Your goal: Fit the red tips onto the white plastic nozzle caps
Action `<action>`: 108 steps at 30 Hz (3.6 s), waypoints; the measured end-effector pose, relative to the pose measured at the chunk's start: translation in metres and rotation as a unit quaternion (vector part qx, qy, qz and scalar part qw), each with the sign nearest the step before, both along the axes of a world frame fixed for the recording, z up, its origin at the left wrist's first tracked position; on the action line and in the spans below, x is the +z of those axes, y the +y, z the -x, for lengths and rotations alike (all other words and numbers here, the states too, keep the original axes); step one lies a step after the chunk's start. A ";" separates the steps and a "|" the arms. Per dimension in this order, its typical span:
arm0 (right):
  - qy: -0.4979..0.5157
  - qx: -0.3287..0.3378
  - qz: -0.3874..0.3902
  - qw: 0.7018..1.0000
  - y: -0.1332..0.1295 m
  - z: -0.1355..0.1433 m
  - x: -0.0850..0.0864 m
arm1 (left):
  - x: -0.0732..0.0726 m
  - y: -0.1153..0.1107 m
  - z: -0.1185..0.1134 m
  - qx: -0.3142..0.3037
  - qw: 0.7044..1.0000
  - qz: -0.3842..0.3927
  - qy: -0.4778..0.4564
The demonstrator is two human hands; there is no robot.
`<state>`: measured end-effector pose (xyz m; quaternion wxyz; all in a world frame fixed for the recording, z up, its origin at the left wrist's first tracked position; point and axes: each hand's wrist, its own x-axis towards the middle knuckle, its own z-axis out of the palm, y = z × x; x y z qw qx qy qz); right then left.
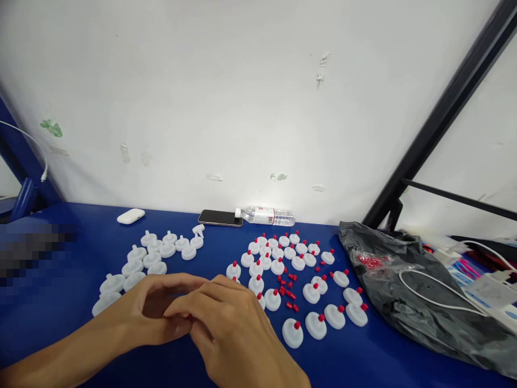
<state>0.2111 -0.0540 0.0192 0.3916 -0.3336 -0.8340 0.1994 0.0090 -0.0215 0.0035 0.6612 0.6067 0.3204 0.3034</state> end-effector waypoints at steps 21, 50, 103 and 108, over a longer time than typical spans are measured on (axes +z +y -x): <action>0.016 0.031 -0.036 0.999 -0.001 0.001 -0.003 | 0.018 0.000 -0.001 -0.072 0.993 -0.029 0.087; -0.166 -0.417 0.155 0.880 0.029 -0.204 -0.002 | -0.027 0.051 0.026 0.096 0.593 -0.673 0.432; -0.231 -0.500 0.155 0.820 0.032 -0.208 -0.011 | -0.037 0.043 0.022 0.104 0.661 -0.625 0.402; -0.162 -0.546 0.059 0.820 0.027 -0.186 0.013 | -0.043 0.049 0.021 0.199 0.657 -0.658 0.309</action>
